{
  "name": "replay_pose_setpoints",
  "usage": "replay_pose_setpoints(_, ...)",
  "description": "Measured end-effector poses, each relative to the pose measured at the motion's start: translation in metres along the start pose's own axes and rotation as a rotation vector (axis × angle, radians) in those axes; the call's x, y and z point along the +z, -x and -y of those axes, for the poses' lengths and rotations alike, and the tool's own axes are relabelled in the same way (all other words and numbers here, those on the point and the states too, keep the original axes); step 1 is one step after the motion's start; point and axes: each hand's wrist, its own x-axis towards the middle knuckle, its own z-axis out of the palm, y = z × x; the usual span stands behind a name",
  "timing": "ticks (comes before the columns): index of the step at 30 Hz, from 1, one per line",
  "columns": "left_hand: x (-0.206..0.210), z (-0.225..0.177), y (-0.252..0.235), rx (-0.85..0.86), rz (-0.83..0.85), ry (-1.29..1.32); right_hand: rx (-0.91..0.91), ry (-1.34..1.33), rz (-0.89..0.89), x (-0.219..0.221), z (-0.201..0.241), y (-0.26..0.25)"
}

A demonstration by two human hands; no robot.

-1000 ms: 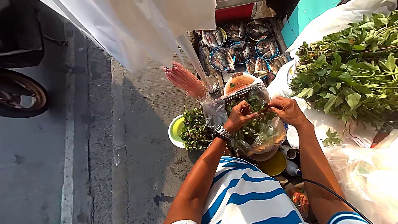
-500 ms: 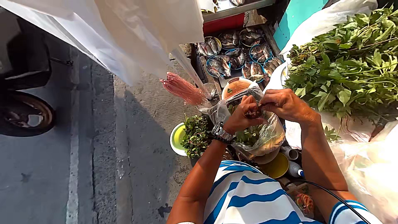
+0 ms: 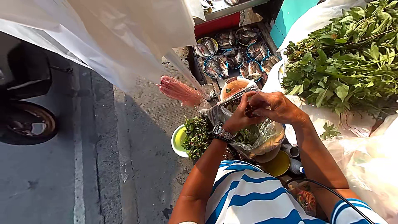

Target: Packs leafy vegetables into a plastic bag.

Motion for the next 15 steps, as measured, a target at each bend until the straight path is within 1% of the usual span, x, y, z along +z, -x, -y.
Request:
replay_pose_setpoints(3,-0.004,0.008,0.001,0.032,-0.019,-0.125,0.085,-0.092,-0.050,0.003,-0.005,0.006)
replay_pose_setpoints(5,-0.006,0.013,0.001,0.038,-0.032,-0.129,0.133,-0.122,-0.109,-0.001,-0.006,0.011)
replay_pose_setpoints(8,-0.003,0.005,0.003,-0.021,-0.044,-0.129,0.132,0.028,-0.113,-0.001,-0.009,0.012)
replay_pose_setpoints(10,0.001,-0.002,0.001,-0.014,-0.035,-0.172,0.131,0.245,-0.051,0.008,-0.009,0.007)
replay_pose_setpoints(11,0.002,-0.004,-0.003,-0.009,-0.006,-0.162,0.109,0.340,-0.044,0.012,-0.009,0.005)
replay_pose_setpoints(12,0.005,-0.009,-0.007,-0.014,0.013,-0.141,0.059,0.403,-0.076,0.015,-0.009,0.002)
replay_pose_setpoints(13,0.005,-0.014,-0.010,-0.018,0.036,-0.112,-0.018,0.429,-0.144,0.018,-0.010,-0.001)
replay_pose_setpoints(15,0.001,-0.018,-0.014,0.050,0.070,-0.055,-0.161,0.433,-0.276,0.019,-0.008,-0.007)
